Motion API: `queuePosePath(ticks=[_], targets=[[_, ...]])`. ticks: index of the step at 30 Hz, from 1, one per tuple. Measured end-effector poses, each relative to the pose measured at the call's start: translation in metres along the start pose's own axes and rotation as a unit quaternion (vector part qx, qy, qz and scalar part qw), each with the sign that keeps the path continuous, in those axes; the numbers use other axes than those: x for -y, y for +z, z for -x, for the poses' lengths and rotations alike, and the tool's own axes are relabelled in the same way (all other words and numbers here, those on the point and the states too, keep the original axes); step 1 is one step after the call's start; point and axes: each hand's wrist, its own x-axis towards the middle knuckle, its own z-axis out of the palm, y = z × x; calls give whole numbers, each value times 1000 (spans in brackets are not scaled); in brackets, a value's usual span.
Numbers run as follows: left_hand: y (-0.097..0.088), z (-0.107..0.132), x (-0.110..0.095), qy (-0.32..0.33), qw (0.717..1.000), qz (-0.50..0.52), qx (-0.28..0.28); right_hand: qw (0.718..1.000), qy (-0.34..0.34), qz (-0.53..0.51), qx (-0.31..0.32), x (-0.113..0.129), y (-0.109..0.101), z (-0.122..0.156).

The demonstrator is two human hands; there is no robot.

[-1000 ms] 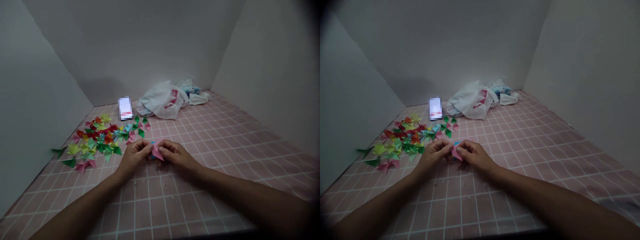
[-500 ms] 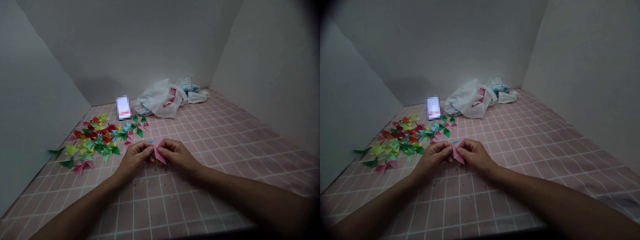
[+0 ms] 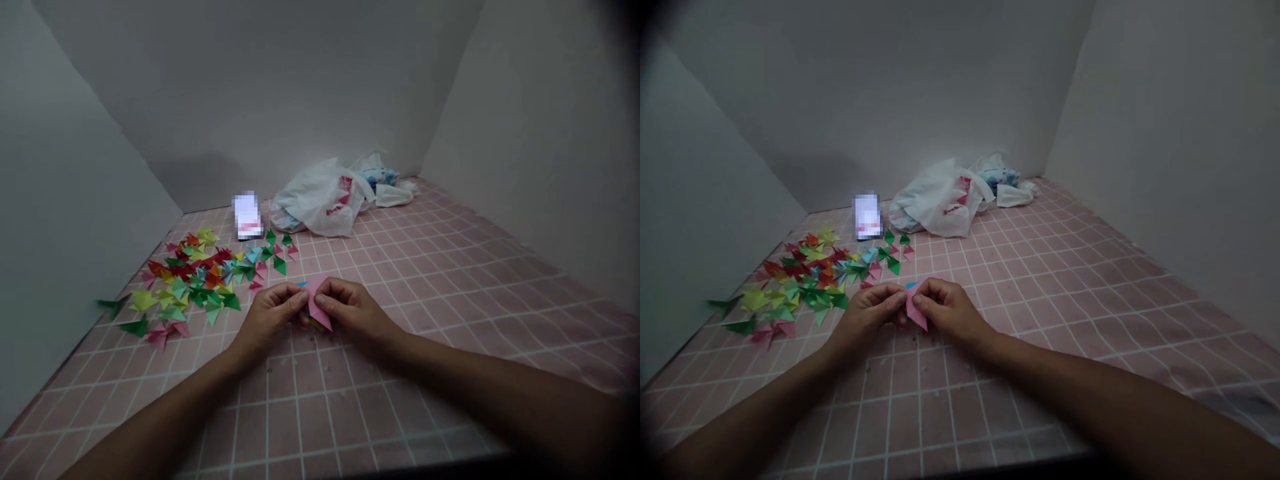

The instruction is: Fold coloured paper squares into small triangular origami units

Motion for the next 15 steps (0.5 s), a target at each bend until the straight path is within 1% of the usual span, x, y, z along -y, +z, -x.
queuePosePath(ticks=[4,10,15], targets=[[1,-1,-1,-2,1000,-5,-9,1000,5,7,-3,1,1,1],[-1,-1,3,-11,1000,17,6,1000,0,-1,4,0,0,1],[-1,0,3,-11,1000,2,-1,1000,-4,6,2,1,0,1]])
